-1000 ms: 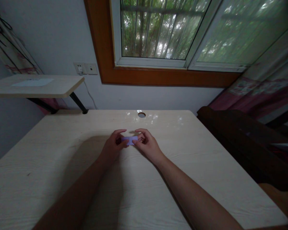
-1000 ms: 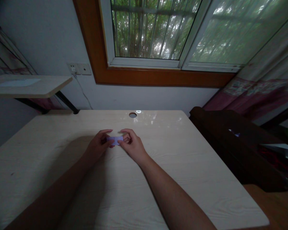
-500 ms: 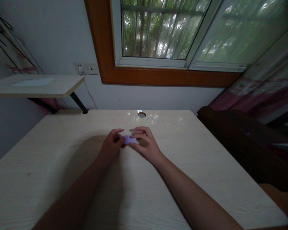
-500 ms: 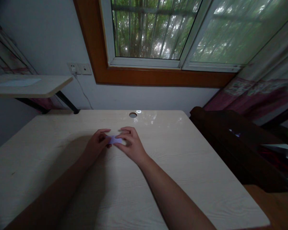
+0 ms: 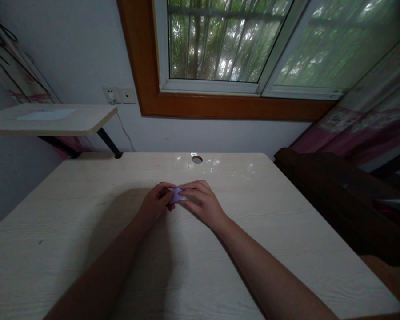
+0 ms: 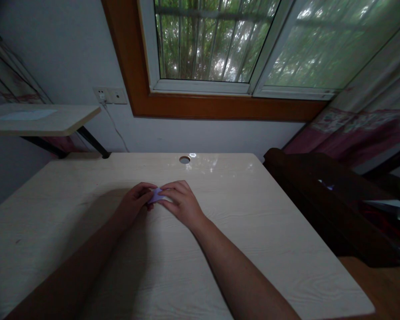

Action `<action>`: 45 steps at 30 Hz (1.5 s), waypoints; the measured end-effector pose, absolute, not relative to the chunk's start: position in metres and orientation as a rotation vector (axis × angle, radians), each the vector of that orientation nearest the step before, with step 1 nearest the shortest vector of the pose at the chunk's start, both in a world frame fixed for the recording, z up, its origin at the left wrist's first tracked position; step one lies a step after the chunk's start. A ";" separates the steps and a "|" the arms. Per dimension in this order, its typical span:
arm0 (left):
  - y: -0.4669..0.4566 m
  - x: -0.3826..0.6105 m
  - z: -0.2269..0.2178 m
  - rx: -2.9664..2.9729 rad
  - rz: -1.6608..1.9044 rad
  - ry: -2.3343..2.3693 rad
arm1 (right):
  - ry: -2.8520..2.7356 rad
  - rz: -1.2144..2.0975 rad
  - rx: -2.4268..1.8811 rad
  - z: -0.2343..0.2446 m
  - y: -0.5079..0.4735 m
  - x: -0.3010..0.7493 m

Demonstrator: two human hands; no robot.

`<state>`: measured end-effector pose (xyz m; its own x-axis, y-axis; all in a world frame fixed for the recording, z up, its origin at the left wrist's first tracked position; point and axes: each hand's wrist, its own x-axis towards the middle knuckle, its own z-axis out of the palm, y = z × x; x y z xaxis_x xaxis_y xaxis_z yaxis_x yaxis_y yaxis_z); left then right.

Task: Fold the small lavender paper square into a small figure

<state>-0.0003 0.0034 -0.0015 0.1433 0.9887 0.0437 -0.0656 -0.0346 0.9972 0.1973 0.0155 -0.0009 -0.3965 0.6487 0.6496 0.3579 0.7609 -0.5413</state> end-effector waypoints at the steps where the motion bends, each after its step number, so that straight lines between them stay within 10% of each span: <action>1: 0.004 -0.001 -0.001 1.249 1.166 1.033 | -2.030 0.389 -0.754 -0.001 0.015 0.197; 45: 0.002 0.000 -0.004 2.292 1.270 1.386 | -1.902 0.323 -0.940 -0.001 0.013 0.198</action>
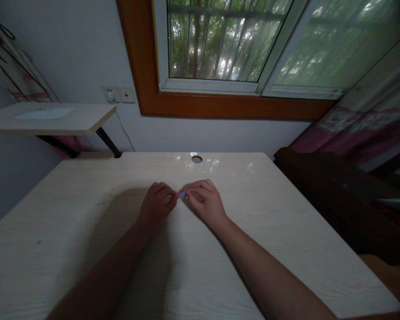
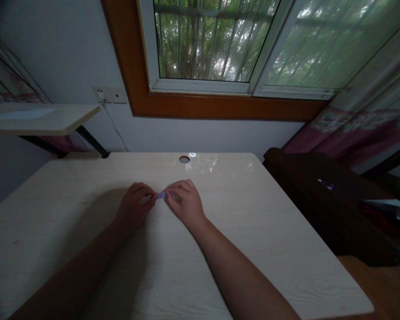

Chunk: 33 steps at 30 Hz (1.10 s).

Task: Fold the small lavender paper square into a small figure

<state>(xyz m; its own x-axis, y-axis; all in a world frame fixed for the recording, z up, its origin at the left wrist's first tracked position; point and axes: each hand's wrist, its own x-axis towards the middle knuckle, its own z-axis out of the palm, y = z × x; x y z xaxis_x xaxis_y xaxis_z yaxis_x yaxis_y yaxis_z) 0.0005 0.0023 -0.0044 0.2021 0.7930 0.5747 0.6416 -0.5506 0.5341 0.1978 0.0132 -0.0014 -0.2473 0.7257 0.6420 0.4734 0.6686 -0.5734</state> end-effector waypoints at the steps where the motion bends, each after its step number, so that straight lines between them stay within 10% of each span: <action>1: 0.002 0.000 -0.004 2.286 1.276 1.396 | -1.878 0.318 -0.961 -0.002 0.014 0.199; 33: 0.003 -0.005 0.003 1.883 1.312 1.391 | -1.683 0.563 -1.031 -0.007 0.021 0.204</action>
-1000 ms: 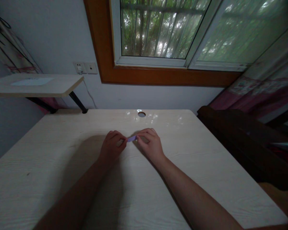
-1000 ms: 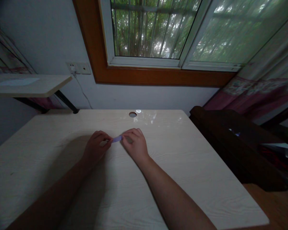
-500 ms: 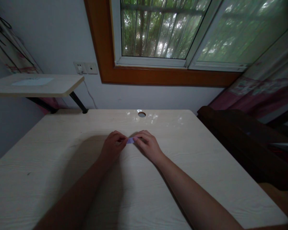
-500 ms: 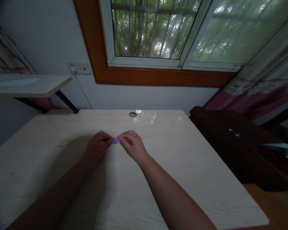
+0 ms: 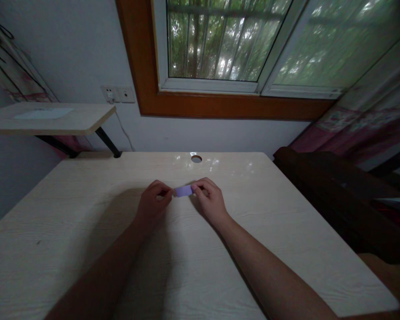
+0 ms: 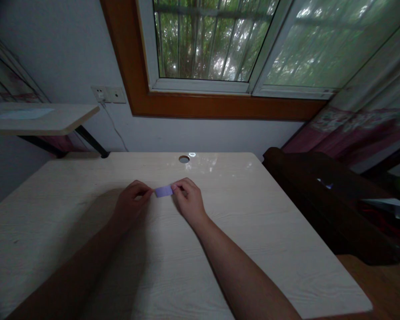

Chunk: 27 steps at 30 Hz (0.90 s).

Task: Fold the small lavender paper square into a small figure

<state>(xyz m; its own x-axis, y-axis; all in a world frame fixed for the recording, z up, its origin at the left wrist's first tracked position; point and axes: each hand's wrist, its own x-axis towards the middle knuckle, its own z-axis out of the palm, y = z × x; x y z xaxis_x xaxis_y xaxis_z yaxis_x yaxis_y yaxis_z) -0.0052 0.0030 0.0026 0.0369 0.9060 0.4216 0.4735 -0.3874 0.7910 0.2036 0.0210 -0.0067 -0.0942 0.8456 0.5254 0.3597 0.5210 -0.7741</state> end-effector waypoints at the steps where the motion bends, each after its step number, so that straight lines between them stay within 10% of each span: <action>1: 0.004 -0.008 0.002 1.857 1.338 1.413 | -1.647 0.550 -1.054 -0.007 0.022 0.205; 27: 0.008 -0.006 -0.006 1.507 1.311 1.348 | -1.667 0.693 -1.155 -0.011 0.021 0.199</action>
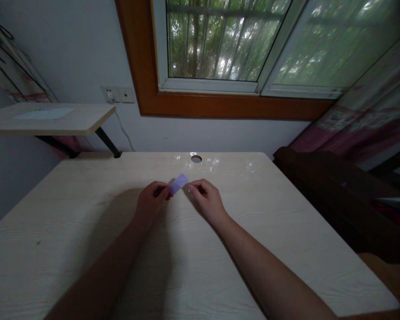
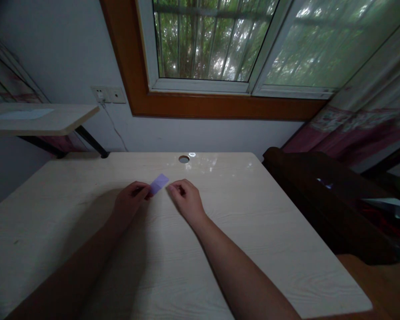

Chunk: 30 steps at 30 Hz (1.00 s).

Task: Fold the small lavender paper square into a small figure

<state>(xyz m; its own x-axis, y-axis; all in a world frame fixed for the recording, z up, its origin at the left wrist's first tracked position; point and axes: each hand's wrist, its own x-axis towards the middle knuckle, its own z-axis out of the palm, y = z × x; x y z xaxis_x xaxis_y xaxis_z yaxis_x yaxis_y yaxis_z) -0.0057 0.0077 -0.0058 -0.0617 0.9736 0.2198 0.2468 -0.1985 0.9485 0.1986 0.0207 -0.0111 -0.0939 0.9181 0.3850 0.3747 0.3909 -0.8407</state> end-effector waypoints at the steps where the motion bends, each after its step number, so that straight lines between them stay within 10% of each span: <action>1: 0.007 -0.005 -0.006 1.507 1.307 1.343 | -1.687 0.696 -1.142 -0.010 0.020 0.198; 30: 0.000 0.000 -0.009 1.902 1.060 1.305 | -1.650 1.001 -0.953 -0.009 0.023 0.201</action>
<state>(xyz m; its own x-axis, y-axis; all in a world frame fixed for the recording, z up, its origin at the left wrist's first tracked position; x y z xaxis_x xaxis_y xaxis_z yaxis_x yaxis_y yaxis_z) 0.0002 0.0004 -0.0089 0.2002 0.9393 0.2788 0.4651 -0.3416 0.8167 0.2011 0.0225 -0.0087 -0.2455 0.9145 0.3215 0.1370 0.3610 -0.9224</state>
